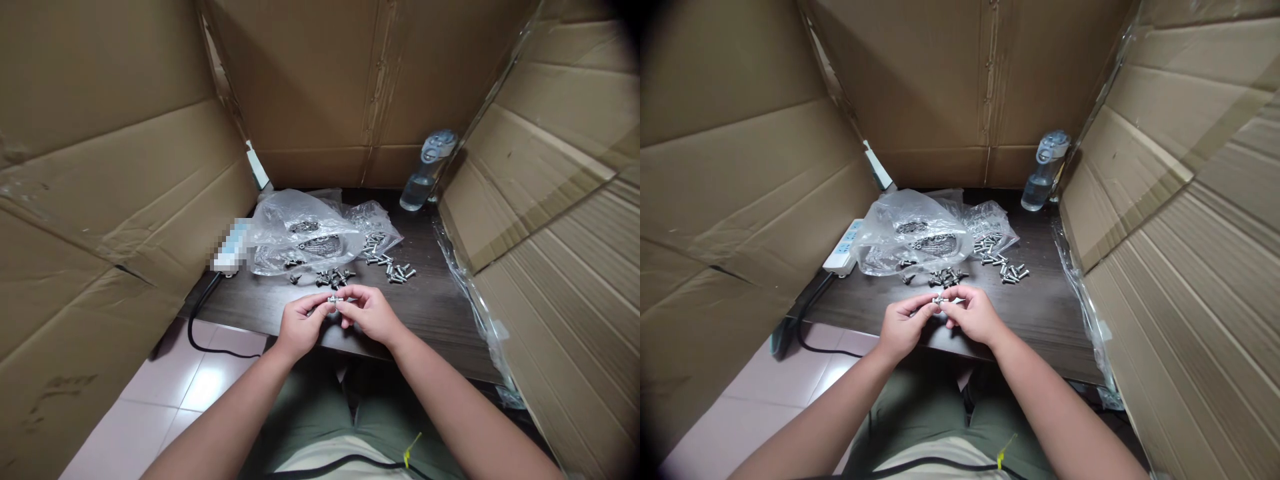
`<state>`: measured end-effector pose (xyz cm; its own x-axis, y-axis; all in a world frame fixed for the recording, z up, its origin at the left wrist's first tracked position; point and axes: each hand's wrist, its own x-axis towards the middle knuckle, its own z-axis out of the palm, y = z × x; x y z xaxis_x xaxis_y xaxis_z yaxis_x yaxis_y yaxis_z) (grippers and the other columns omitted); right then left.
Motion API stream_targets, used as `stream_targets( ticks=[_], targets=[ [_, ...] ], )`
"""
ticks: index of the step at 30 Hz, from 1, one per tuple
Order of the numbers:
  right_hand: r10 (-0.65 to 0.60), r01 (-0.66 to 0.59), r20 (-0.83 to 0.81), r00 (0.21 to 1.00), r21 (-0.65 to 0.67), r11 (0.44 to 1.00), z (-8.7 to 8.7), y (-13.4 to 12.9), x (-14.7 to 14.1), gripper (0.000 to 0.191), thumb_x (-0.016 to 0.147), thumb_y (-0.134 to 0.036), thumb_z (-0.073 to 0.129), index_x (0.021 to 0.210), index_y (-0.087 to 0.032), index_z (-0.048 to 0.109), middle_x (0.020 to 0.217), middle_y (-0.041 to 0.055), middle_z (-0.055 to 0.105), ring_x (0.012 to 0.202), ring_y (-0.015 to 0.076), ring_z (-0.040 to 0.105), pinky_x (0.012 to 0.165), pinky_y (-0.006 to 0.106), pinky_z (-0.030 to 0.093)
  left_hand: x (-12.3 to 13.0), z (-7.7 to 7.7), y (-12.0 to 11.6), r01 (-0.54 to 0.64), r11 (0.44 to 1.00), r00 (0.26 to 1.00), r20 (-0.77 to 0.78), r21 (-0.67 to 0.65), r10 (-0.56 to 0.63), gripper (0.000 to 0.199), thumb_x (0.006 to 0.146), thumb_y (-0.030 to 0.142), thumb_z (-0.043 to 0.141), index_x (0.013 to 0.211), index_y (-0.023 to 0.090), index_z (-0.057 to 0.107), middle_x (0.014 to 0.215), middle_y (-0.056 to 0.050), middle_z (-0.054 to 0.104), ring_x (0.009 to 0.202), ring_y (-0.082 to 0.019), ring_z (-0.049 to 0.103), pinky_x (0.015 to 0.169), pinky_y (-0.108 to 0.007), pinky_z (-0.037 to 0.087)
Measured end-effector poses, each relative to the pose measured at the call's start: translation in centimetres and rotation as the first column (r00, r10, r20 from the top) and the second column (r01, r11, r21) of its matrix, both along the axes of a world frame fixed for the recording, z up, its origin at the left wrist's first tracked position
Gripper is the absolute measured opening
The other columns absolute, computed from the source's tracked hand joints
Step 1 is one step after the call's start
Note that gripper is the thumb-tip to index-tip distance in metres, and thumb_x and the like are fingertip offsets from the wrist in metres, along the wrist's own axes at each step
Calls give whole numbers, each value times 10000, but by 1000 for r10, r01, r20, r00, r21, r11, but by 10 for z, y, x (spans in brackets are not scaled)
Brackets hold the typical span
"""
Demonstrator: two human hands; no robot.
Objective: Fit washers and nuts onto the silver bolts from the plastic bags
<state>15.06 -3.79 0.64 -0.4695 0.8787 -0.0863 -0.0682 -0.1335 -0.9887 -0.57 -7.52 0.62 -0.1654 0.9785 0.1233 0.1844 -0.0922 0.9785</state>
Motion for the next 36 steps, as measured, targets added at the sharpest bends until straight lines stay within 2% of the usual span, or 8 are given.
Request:
stream_targets(
  ticks=[5,8,12,16,21,28,33,36],
  targets=[
    [-30,22,123,992,61,998,-2,-1,-4,445,847,-518,504,590,-156,533,432,-30,507,352,79,473,404,201,389,0,-4,1,9,1000,1000,-15,21,-8,159,707,222,691,843,177,759,832,-60,751,792,-214,703,774,-310,562],
    [-63,63,45,997,17,998,-3,0,-2,357,810,-504,571,732,-156,578,559,-15,586,411,96,541,428,211,424,0,-1,-1,-16,1000,1000,-3,-5,16,167,713,219,686,857,171,758,787,-56,750,758,-210,704,758,-306,565],
    [-3,2,-68,998,-9,1000,-2,1,1,357,697,-394,724,941,-167,598,763,7,638,534,118,618,487,224,459,-1,1,-2,-17,1000,1000,10,-4,17,177,721,230,688,874,174,756,820,-58,751,791,-219,702,770,-315,563],
    [0,0,-21,1000,-26,1000,0,0,0,340,681,-424,727,851,-149,623,666,1,633,486,114,591,470,228,448,0,-3,-1,6,1000,1000,-8,24,-6,164,719,247,693,858,186,758,860,-60,749,812,-218,701,782,-316,560],
    [-6,2,106,994,40,999,-2,0,-3,466,841,-545,496,598,-151,552,449,-20,523,377,81,485,416,201,398,0,-5,-1,-11,999,1000,-12,30,12,163,712,233,691,850,176,758,853,-66,749,810,-217,701,786,-313,556],
    [9,-11,-70,998,-20,1000,-2,1,2,346,692,-386,729,925,-167,597,751,5,635,545,117,608,481,219,440,0,0,-3,-27,1000,1000,10,-2,27,171,720,233,689,865,170,755,856,-62,749,822,-221,699,785,-310,554],
    [22,-22,-6,1000,-7,1000,-2,1,1,303,715,-425,699,804,-146,618,590,-19,590,471,102,553,450,211,411,-1,-5,-1,16,999,1000,-14,39,-15,159,723,236,693,860,185,756,857,-57,749,811,-208,700,784,-301,552],
    [22,-24,84,996,28,999,-4,1,-1,406,811,-511,562,639,-143,587,490,-26,526,395,83,481,407,204,376,0,-5,-1,16,999,1000,-19,50,-15,149,724,223,688,849,182,757,852,-55,750,803,-204,700,779,-295,552]
  ],
)
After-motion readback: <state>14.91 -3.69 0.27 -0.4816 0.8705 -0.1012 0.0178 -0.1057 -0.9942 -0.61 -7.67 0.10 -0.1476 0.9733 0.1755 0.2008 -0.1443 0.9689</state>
